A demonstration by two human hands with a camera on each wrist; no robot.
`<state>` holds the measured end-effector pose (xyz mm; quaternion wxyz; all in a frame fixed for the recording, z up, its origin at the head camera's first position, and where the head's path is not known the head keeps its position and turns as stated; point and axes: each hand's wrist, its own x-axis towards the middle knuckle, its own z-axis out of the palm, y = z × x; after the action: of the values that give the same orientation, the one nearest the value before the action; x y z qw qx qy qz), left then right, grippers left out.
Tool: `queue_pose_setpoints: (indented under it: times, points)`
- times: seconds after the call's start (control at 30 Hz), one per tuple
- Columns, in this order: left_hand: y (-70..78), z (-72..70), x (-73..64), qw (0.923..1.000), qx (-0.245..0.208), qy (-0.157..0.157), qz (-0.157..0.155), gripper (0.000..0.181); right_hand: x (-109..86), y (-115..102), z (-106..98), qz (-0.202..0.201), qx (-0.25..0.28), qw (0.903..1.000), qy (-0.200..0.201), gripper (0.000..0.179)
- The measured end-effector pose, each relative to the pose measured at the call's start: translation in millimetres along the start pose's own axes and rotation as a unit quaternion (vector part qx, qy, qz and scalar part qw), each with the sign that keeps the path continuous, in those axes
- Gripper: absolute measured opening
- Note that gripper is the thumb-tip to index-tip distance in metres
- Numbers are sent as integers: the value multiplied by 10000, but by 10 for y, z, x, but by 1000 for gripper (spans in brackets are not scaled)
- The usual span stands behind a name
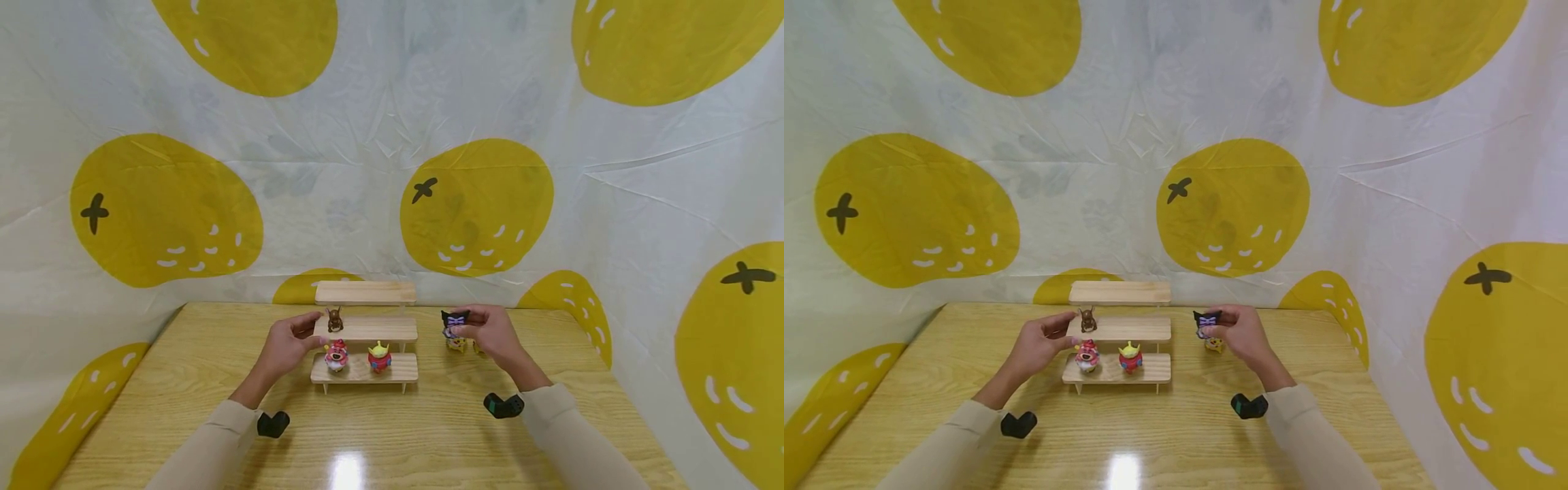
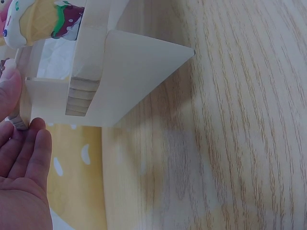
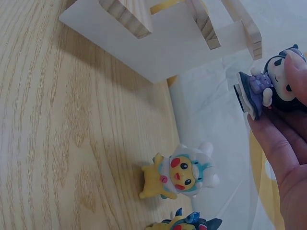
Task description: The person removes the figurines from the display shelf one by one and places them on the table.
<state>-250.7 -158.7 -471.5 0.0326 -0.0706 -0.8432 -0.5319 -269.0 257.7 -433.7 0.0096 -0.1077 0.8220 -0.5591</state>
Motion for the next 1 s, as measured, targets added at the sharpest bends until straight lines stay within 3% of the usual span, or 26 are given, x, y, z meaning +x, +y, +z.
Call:
queue_pose_setpoints:
  times: [1.0]
  points:
    - [-33,10,13,10000,68,-7,-7,60,-65,43,-61,-92,-69,9999,-44,34]
